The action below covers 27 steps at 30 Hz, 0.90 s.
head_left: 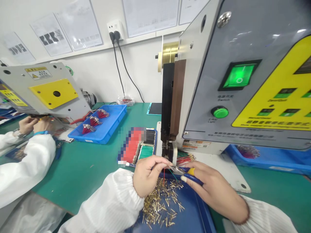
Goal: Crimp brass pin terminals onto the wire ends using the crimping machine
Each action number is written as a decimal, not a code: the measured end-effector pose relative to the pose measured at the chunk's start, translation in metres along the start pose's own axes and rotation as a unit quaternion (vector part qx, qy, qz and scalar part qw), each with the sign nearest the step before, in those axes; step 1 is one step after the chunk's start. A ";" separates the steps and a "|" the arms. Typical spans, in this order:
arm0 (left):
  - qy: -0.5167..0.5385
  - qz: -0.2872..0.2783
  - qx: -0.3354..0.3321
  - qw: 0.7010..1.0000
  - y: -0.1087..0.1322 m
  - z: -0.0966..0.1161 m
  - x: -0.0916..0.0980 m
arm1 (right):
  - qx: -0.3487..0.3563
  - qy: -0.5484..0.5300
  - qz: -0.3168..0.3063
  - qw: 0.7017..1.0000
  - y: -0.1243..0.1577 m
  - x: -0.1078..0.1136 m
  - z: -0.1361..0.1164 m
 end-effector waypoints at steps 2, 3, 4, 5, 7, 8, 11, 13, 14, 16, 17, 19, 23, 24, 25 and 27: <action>-0.001 0.001 -0.002 1.000 0.000 0.001 0.000 | -0.003 -0.002 -0.003 1.000 0.000 0.000 0.000; -0.001 0.001 -0.002 1.000 0.000 0.000 0.000 | -0.004 -0.003 -0.003 1.000 -0.001 -0.001 0.000; 0.000 0.002 -0.002 1.000 0.000 0.000 0.000 | -0.005 -0.005 -0.004 1.000 -0.001 -0.001 0.000; 0.002 0.002 -0.003 1.000 0.000 0.000 0.000 | -0.006 -0.006 -0.004 1.000 -0.001 -0.001 0.000; 0.006 0.001 -0.006 1.000 0.000 0.000 0.000 | -0.005 -0.010 -0.007 1.000 -0.001 -0.003 0.001; 0.009 0.001 -0.008 1.000 0.000 0.000 0.000 | -0.005 -0.011 -0.008 1.000 0.000 -0.003 0.001; 0.014 -0.001 -0.015 1.000 0.000 0.002 0.000 | -0.007 -0.009 -0.009 1.000 0.001 -0.005 0.003; 0.016 -0.002 -0.017 1.000 0.000 0.002 0.000 | -0.006 -0.003 -0.006 1.000 0.001 -0.005 0.003; 0.017 -0.002 -0.016 1.000 0.000 0.002 0.000 | -0.004 0.001 -0.003 1.000 0.001 -0.004 0.002; 0.027 -0.002 -0.009 1.000 0.000 0.002 -0.001 | 0.000 0.012 0.007 1.000 0.001 -0.001 0.000; 0.036 -0.001 -0.002 0.999 -0.001 0.000 -0.001 | 0.002 0.018 0.012 1.000 0.001 0.000 -0.001; 0.063 0.000 0.017 0.998 -0.001 -0.004 -0.001 | 0.006 0.028 0.021 0.999 0.000 0.001 -0.004; 0.116 0.002 0.046 0.992 -0.002 -0.011 -0.002 | 0.008 0.049 0.028 0.998 0.001 -0.001 -0.008; 0.118 0.002 0.049 0.992 -0.003 -0.012 -0.002 | 0.007 0.055 0.028 0.998 0.001 -0.002 -0.008; 0.118 0.003 0.049 0.992 -0.003 -0.012 -0.002 | 0.006 0.061 0.029 0.998 0.001 -0.003 -0.009; 0.111 0.003 0.048 0.993 -0.003 -0.011 -0.001 | 0.004 0.072 0.030 0.997 0.002 -0.005 -0.009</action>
Point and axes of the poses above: each hand's wrist, its own y-axis away from the middle knuckle, its own x-axis out of the back of the hand, z = x × y, the point moved 10 cm from there along -y, towards the middle knuckle, and after that the axes turned 8 degrees about -z, right-handed, at the moved point
